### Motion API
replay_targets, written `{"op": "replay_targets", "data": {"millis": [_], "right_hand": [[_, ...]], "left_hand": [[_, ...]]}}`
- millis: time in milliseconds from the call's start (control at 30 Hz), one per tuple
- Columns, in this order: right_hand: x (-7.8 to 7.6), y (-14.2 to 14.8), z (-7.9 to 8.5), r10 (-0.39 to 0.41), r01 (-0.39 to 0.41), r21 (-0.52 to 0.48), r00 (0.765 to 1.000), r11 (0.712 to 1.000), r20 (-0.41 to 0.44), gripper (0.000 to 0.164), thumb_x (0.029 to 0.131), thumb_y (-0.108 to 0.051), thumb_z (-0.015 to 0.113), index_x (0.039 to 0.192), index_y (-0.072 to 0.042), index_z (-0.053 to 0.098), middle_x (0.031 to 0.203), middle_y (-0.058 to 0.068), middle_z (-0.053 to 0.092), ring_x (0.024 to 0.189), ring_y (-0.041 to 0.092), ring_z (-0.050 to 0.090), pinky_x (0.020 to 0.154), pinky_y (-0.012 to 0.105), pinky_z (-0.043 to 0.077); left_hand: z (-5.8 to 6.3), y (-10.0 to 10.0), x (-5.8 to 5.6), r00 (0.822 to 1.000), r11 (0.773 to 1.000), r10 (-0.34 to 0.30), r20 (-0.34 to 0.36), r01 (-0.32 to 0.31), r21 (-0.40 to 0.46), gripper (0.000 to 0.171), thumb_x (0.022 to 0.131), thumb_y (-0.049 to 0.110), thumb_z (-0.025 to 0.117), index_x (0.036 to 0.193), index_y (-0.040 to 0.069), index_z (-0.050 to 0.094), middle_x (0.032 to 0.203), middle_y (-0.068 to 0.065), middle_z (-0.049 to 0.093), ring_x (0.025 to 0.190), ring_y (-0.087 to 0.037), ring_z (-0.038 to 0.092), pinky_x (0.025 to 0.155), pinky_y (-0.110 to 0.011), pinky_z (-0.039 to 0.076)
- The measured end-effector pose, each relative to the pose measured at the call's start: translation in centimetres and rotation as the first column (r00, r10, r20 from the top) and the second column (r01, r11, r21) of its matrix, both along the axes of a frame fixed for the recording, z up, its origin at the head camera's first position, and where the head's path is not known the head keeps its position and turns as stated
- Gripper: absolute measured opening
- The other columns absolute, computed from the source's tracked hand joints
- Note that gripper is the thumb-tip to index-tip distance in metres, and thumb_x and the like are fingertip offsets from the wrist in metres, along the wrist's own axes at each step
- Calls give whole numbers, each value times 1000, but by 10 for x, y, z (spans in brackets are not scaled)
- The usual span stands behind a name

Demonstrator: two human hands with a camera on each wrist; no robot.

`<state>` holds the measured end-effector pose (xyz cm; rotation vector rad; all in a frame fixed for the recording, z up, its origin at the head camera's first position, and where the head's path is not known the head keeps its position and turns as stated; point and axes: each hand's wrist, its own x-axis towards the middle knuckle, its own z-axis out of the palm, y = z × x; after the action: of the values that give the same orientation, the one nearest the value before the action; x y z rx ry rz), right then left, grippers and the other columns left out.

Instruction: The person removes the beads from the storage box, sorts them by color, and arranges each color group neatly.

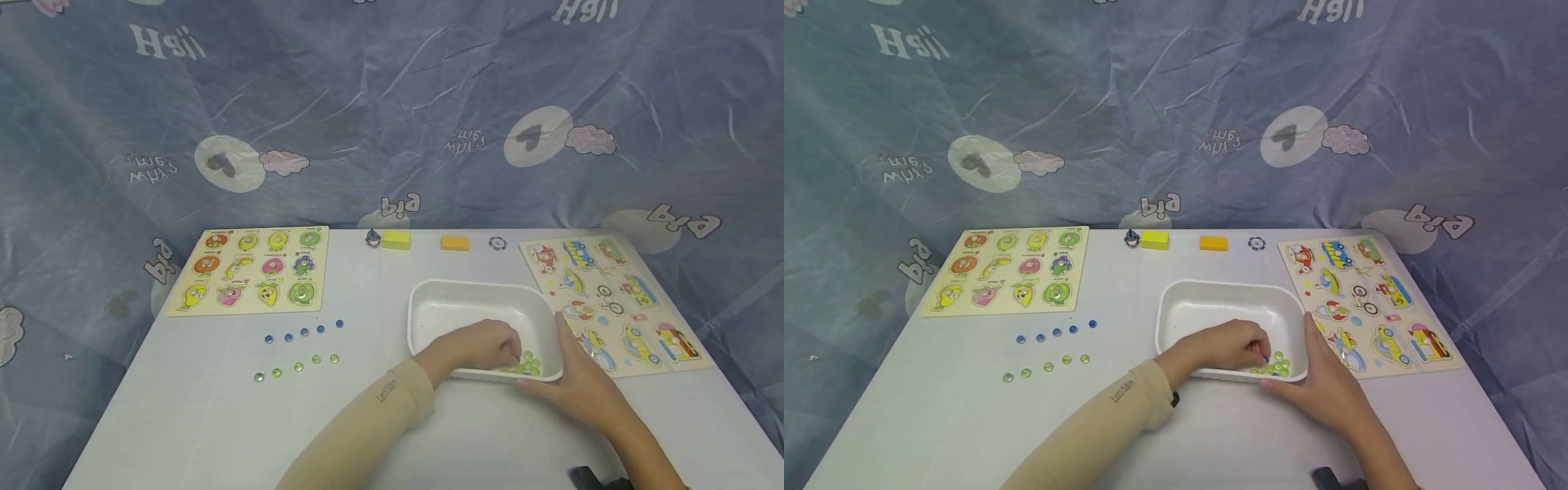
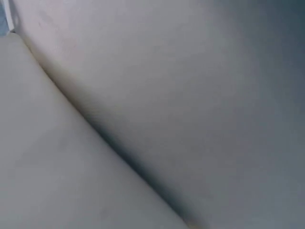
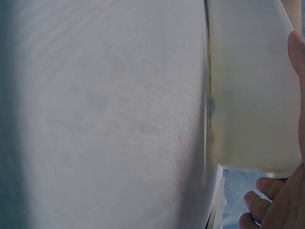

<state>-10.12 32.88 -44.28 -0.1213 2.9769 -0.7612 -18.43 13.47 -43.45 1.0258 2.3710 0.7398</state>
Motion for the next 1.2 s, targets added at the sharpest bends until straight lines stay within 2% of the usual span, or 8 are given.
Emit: {"op": "replay_targets", "data": {"millis": [133,333,500,700,800,900,1133,1200], "right_hand": [[0,0,0,8,-8,-8,1000,1000,6,129,67,-68,70,147,-24,-21,159,8,-7,141,48,16,99,68,28],[0,-1,3,-1,1,3,1000,1000,20,130,67,-70,69,147,-22,-22,159,10,-7,140,49,16,99,69,27],[0,-2,3,-19,19,12,1000,1000,25,132,65,-72,68,147,-22,-22,159,13,-6,139,51,17,98,70,27],[0,-2,-1,-30,30,1,999,1000,20,132,63,-72,69,147,-24,-22,159,11,-6,140,50,15,99,71,24],[0,-2,-1,-25,25,-4,1000,1000,14,132,64,-72,69,147,-24,-21,159,10,-6,140,49,13,100,70,24],[1,-2,0,-22,22,-8,1000,1000,18,131,64,-71,69,147,-24,-21,159,11,-7,140,50,13,100,70,23],[0,-3,2,-22,22,-5,999,1000,23,131,65,-70,69,147,-23,-21,159,9,-8,141,48,13,102,69,23],[0,-3,1,-19,19,-10,1000,1000,20,130,65,-70,70,147,-24,-21,159,9,-8,141,49,13,102,69,23]], "left_hand": [[7,-6,-5,999,996,12,-50,-7,91,10,92,28,60,101,25,64,91,16,57,84,3,52,80,-9,41],[37,-34,-7,999,967,41,-34,-31,251,14,94,30,57,105,21,59,94,12,56,86,2,52,79,-9,43],[64,-72,-3,997,935,73,-8,-66,348,14,95,29,55,106,20,58,95,8,56,87,-3,52,78,-13,45],[86,-132,1,979,888,205,-11,-181,422,14,94,28,58,105,20,60,97,7,58,91,-6,53,83,-22,48],[87,-165,-2,952,851,305,-30,-258,457,13,93,27,60,104,20,61,97,7,59,92,-8,54,85,-27,48],[82,-193,-8,919,827,394,-13,-349,440,14,92,30,61,104,22,61,98,7,59,93,-10,54,85,-31,48],[49,-233,-22,845,812,535,13,-518,269,20,91,35,61,104,19,61,95,3,59,90,-13,55,81,-30,48],[38,-239,-26,832,812,554,14,-544,212,20,91,34,61,103,18,61,93,2,60,88,-13,55,79,-29,47]]}}
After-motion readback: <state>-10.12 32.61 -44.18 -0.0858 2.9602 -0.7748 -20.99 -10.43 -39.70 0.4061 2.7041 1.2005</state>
